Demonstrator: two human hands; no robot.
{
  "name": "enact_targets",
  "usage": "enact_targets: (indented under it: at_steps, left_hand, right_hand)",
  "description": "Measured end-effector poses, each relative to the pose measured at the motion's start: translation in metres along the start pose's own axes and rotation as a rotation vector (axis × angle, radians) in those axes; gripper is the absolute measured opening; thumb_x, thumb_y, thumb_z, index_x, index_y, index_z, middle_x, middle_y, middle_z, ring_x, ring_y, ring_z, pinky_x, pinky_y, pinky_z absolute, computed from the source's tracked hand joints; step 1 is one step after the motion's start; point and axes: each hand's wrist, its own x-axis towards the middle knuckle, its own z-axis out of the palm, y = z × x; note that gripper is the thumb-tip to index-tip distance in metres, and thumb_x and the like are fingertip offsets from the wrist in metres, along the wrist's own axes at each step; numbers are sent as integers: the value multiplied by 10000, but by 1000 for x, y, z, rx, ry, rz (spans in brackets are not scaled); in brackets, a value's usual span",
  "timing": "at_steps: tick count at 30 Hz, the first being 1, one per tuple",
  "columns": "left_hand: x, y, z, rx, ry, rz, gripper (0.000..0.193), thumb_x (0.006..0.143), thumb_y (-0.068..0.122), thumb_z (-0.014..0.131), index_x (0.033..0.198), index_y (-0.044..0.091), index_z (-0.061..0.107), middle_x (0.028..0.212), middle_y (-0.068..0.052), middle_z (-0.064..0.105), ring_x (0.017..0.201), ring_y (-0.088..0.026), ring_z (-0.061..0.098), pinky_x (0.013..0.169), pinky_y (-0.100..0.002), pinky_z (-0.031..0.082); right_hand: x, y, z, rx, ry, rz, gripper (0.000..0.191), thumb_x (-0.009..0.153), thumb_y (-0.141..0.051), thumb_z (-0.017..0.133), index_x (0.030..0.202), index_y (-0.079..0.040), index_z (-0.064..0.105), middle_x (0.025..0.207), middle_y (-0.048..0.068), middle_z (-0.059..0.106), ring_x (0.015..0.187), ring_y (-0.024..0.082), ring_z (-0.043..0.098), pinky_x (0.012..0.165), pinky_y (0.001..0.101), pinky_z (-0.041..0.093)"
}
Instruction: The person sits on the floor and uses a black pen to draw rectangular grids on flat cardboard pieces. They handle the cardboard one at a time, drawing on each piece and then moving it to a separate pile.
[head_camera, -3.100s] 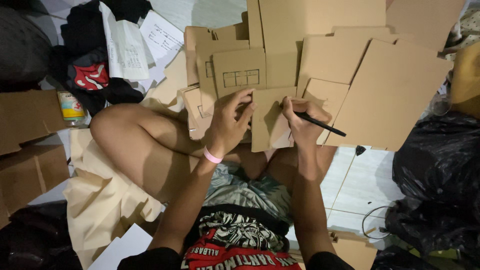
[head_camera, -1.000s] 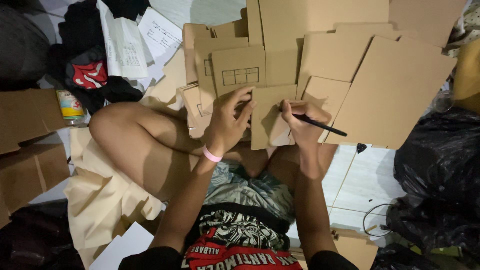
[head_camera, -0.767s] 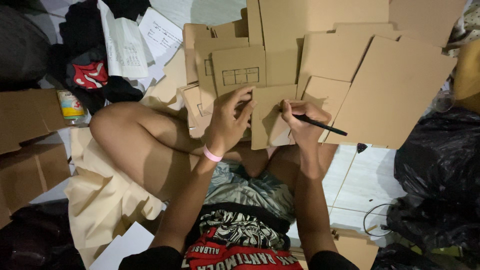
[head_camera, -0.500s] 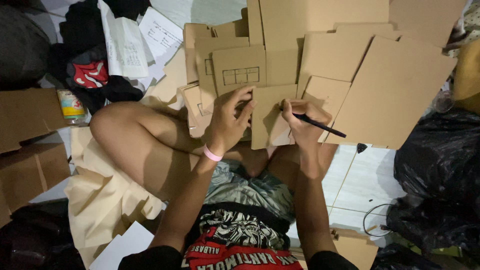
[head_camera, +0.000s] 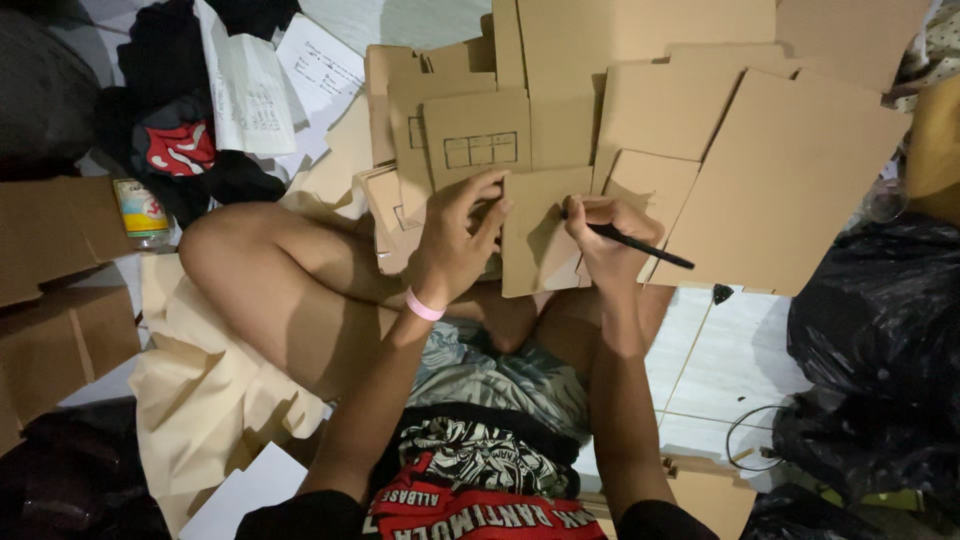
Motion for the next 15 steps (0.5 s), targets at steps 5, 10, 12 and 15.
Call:
enact_targets:
  at_steps: [5,10,12,15]
  left_hand:
    - [0,2,-1,2,-12,25,391,1033,221,635,1385,59,586,1207,-203,708,969,-223,772,637,-291,630]
    - [-1,2,1,-1,-18,-32,416,1026,243,624,1405,81,568,1224,-194,702,924,-212,779,628,-282,640]
    - [-2,2,1,-15,-7,-22,414,1018,242,629,1397,82,579,1220,-197,715,906,-220,784,627,-278,674]
    - [-3,3,0,-39,-16,0,402,1030,207,631,1404,71,573,1226,-204,702,944,-224,776,647,-286,629]
  right_hand:
    - [1,-1,-2,93,-26,42,233,947,50,796,779,44,636,828,140,743,816,195,754,750,298,608]
    - [2,0,-3,-70,-32,-38,230,918,53,807,761,63,639,820,165,746,800,211,750,714,311,589]
    - [2,2,-4,113,-15,28,248,961,48,782,766,44,627,835,143,742,830,199,754,778,321,622]
    - [0,2,-4,92,-10,30,229,968,55,776,785,41,638,848,136,748,804,188,743,764,303,618]
